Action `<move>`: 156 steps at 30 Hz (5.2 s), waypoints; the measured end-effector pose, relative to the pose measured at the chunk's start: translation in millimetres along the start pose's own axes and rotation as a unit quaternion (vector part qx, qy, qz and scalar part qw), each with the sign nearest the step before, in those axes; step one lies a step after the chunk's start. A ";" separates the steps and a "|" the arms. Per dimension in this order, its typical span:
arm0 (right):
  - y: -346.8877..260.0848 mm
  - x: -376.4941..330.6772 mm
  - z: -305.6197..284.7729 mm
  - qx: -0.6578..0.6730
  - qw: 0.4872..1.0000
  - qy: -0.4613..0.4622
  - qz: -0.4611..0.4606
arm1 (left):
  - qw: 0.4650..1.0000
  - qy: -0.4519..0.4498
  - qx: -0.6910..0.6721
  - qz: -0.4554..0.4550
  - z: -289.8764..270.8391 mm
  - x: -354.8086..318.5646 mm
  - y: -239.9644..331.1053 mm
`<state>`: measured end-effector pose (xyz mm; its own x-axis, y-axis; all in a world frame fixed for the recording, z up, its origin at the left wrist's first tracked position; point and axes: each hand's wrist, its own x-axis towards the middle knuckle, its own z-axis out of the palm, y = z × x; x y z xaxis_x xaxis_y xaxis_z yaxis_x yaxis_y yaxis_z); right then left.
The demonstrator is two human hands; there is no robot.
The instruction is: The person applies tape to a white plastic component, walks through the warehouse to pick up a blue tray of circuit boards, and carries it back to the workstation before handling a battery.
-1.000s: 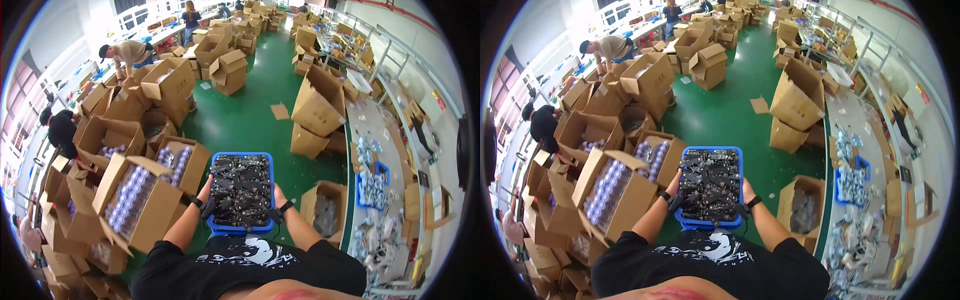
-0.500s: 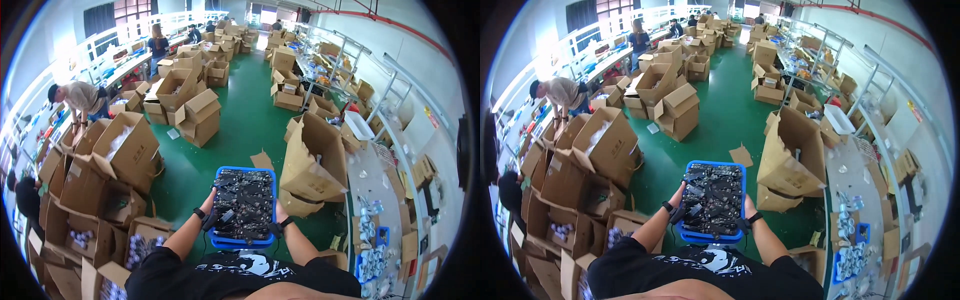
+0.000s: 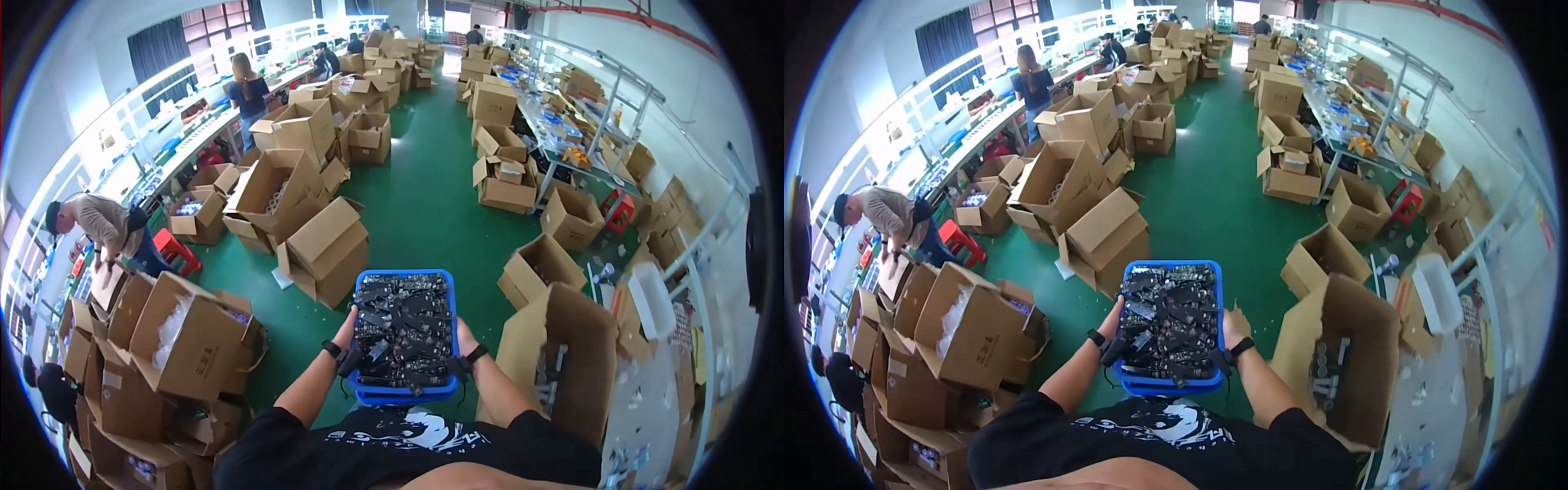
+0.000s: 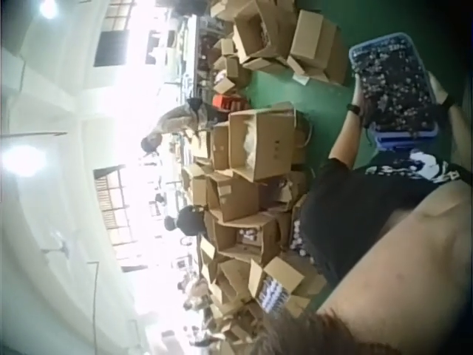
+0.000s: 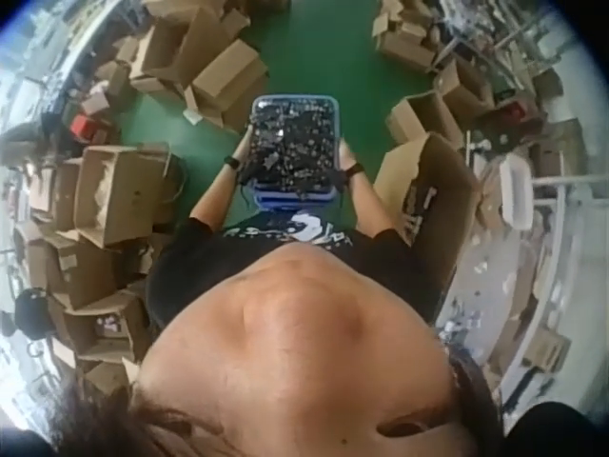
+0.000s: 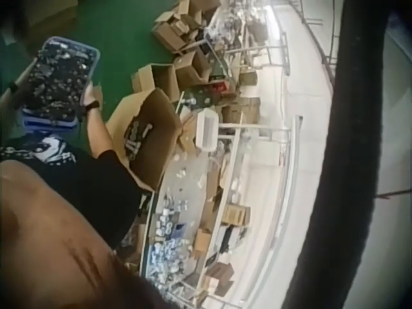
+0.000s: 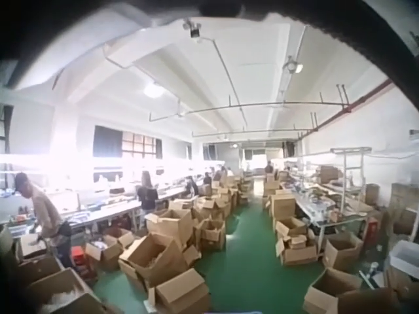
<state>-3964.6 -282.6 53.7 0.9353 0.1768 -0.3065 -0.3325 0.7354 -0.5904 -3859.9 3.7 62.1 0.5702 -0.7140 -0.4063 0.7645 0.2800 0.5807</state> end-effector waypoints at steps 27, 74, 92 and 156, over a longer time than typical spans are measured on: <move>-705.0 864.9 -207.3 0.028 0.998 0.048 0.038 | 0.998 0.056 0.026 0.007 -12.2 949.1 618.5; -1831.1 2367.9 -478.0 -0.026 0.998 0.062 0.002 | 0.997 0.059 -0.055 -0.008 -61.2 2490.8 1739.3; -2113.6 2944.8 -468.3 -0.118 0.971 -0.061 0.199 | 0.958 0.184 -0.152 0.162 -166.7 2833.4 2084.4; -1707.8 3779.9 198.2 -0.320 0.726 -0.323 0.515 | 0.690 0.421 -0.285 0.515 -758.4 2596.0 2659.4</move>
<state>162.5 -740.6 51.4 -0.0576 0.8400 -0.5395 -0.6905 -0.4238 -0.5862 -118.6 -618.5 16.5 0.6880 0.6110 -0.3917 -0.3190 0.7393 0.5930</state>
